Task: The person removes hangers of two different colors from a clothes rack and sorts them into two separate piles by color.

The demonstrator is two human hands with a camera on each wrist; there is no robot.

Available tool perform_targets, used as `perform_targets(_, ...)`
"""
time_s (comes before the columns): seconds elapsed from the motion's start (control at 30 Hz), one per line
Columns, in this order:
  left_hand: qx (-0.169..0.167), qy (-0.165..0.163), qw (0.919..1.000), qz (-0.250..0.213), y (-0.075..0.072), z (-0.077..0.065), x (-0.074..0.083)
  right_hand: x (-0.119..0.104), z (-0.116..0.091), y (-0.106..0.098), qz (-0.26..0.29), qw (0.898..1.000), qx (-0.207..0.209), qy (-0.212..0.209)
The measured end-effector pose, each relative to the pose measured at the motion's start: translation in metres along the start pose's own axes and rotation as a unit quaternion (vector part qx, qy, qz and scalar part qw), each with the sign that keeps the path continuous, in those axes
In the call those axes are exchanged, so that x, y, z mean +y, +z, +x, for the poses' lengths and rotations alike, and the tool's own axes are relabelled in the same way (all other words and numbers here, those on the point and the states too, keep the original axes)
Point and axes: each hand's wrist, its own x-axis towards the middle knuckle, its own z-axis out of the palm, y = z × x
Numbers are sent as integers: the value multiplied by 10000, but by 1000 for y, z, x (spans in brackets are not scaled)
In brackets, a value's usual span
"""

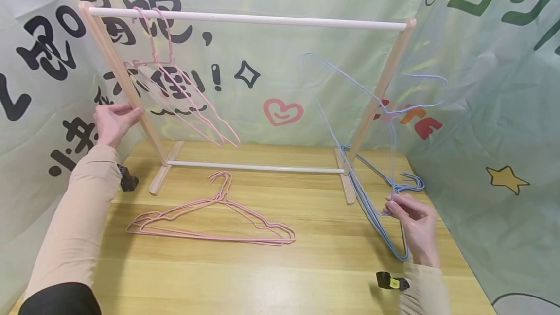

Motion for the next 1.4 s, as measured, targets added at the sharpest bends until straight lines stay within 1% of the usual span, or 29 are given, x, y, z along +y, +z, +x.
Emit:
perform_targets(0.1,-12,-26,10000,-17,0,0,1,-2,-5,-8,390,9990,176,-115)
perform_targets(0.33,-30,-49,10000,-3,0,0,2,1,-14,-24,977,9939,445,-260)
perform_targets(0.43,-50,-66,10000,-27,0,0,2,4,-15,-31,1504,9872,399,-344)
perform_targets(0.53,-64,-91,9999,-49,0,-1,2,6,-16,-37,2122,9762,233,-374)
perform_targets(0.63,-81,-94,9999,-103,0,-1,3,8,-17,-41,2282,9726,230,-373)
perform_targets(0.7,-81,-87,9999,-117,0,-1,3,9,-18,-43,2383,9701,307,-338)
perform_targets(0.8,-76,-62,9999,-101,0,-2,3,10,-20,-45,2244,9724,552,-332)
perform_targets(0.93,-63,-40,9999,-78,0,-2,4,11,-22,-46,2150,9724,869,-260)
perform_targets(1.13,-77,-66,9999,-54,-1,-2,3,10,-23,-46,2327,9664,1089,19)
perform_targets(1.27,-56,-71,10000,-2,-1,-2,2,9,-24,-45,2107,9673,1404,141)
perform_targets(1.4,-41,-63,10000,9,-1,-2,1,9,-27,-48,1651,9706,1716,348)
